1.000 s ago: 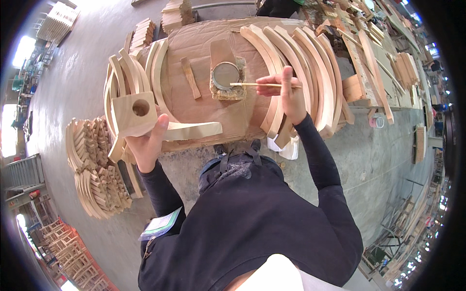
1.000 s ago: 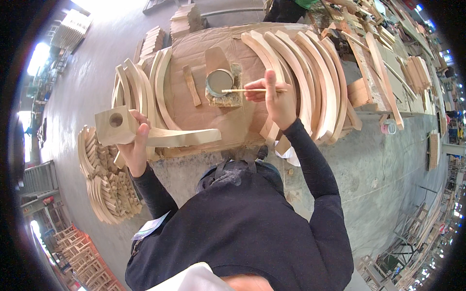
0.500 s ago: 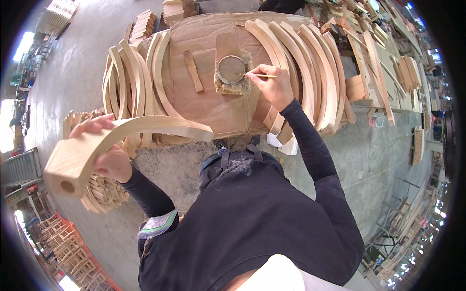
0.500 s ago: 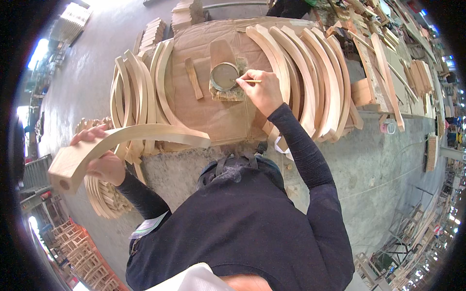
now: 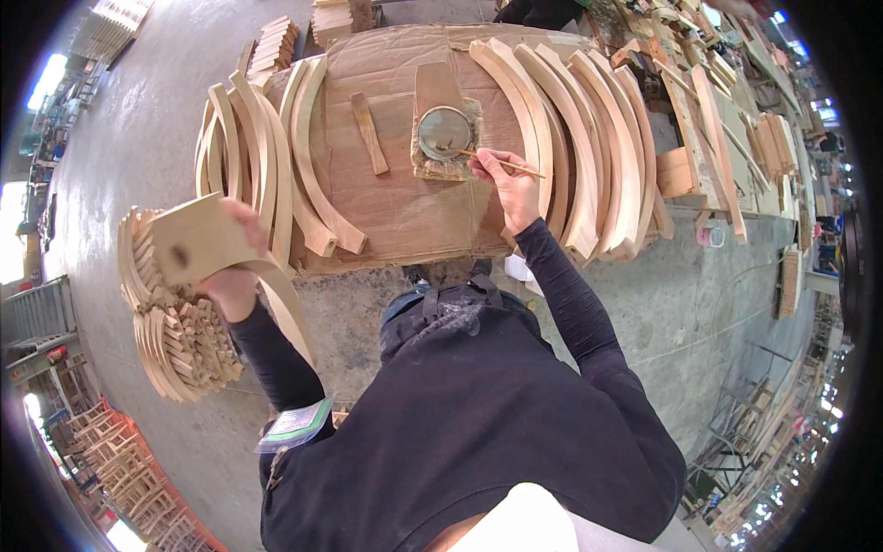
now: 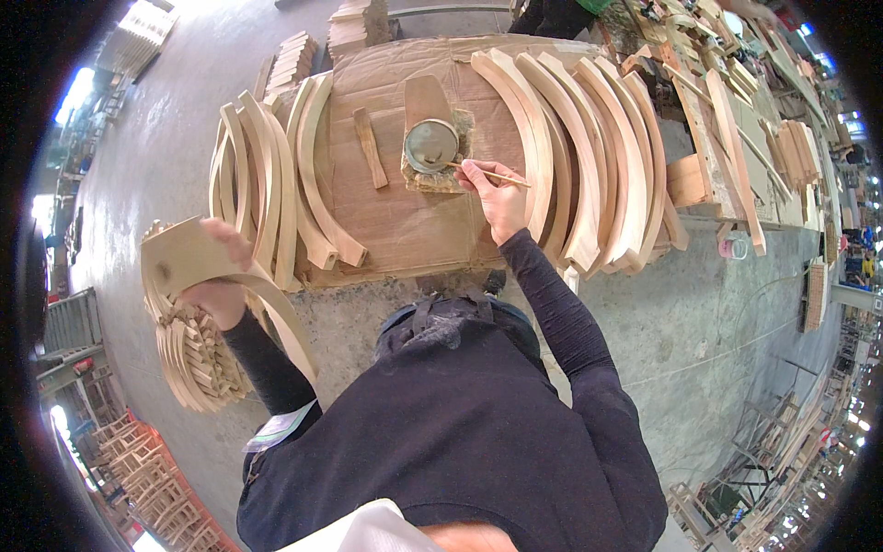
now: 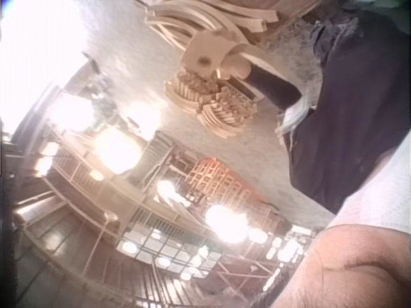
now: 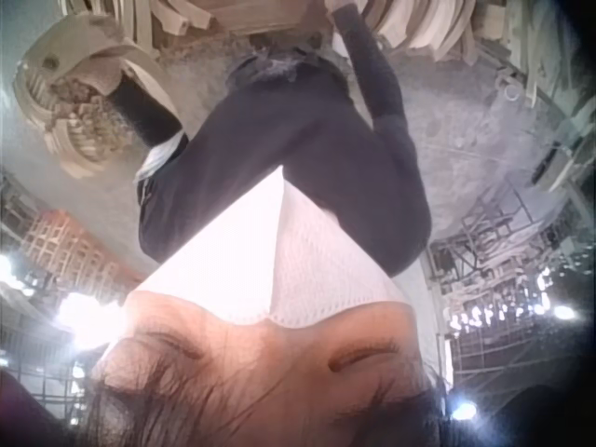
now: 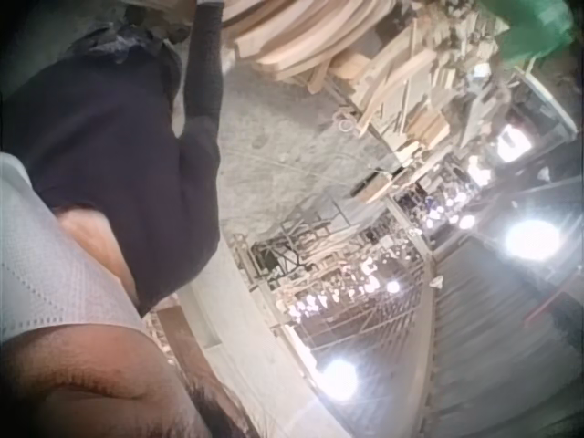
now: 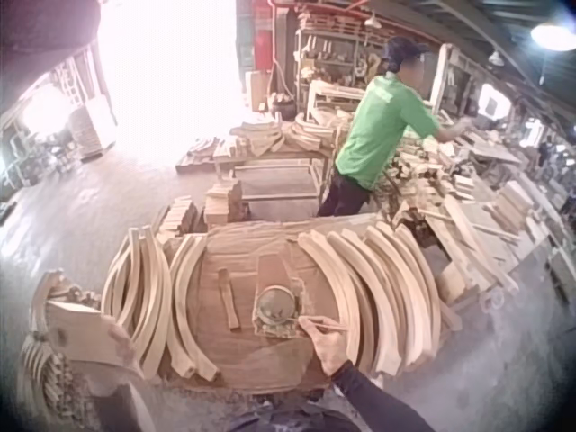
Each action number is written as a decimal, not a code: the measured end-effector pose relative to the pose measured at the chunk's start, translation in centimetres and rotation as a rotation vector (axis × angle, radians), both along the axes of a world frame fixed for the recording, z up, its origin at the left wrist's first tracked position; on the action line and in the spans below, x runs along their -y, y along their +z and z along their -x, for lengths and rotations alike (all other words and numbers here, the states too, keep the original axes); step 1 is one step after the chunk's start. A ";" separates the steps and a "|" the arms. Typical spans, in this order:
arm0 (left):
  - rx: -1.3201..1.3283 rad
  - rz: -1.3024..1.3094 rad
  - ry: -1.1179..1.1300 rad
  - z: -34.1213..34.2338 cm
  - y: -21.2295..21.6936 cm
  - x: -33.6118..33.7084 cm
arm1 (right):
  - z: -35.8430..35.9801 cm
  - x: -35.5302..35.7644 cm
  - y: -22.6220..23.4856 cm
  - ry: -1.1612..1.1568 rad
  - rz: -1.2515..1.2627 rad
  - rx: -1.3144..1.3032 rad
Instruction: The person applies glue to the hole of a small wooden part using a stick, then places the part on a stack of similar curved wooden pieces. This process is repeated multiple times in a workshop setting.
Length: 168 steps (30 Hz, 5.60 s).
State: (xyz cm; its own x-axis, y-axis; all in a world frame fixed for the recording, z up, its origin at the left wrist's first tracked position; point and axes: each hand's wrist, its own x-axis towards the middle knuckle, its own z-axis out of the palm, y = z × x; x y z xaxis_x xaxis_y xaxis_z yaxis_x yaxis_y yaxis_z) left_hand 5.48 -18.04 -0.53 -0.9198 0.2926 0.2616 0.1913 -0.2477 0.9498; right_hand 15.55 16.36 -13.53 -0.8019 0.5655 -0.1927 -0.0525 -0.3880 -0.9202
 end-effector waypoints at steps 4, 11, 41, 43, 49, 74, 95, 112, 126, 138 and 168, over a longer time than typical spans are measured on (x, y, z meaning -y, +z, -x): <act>0.065 0.135 -0.171 -1.1 -2.4 -2.2 | -0.7 -0.1 -0.2 -0.018 0.227 -0.029; 0.092 0.118 -0.248 -2.6 -3.6 -5.5 | -0.8 -1.2 -0.4 -0.047 0.372 0.022; 0.038 0.401 -0.228 -1.5 -10.1 -8.0 | -1.5 -1.8 3.0 -0.029 0.270 0.008; 0.051 0.361 -0.189 -2.2 -9.9 -8.5 | -1.7 -1.5 3.6 -0.006 0.286 0.018; 0.262 0.292 -0.229 -2.8 -8.9 -9.8 | -1.7 -1.5 2.7 -0.116 0.227 -0.120; 0.278 0.305 -0.360 -2.0 -10.3 -10.8 | -3.6 -1.3 7.4 -0.077 0.281 -0.172; 0.118 0.354 -0.314 -2.1 -12.2 -9.8 | -4.7 0.7 12.5 0.036 0.225 -0.178; 0.144 0.217 -0.407 -4.5 -6.7 -13.2 | -5.0 2.5 11.4 -0.053 -0.039 -0.189; 0.171 0.109 -0.441 -5.5 -6.0 -13.7 | -4.8 2.3 11.2 -0.026 -0.016 -0.267; 0.195 0.166 -0.446 -6.5 -5.9 -13.2 | -7.3 2.3 11.1 0.076 -0.056 -0.337; 0.090 0.251 -0.377 -6.6 -5.5 -13.8 | -5.1 2.7 11.7 -0.079 -0.017 -0.269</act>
State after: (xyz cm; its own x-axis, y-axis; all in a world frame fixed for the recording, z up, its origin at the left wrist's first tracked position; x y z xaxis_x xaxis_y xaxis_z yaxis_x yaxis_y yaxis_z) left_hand 12.04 -4.26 -6.04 -0.7526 0.6554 0.0641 0.0465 -0.0443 0.9979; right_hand 20.66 13.62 -1.83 -0.7765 0.6294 0.0310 -0.3248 -0.3575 -0.8756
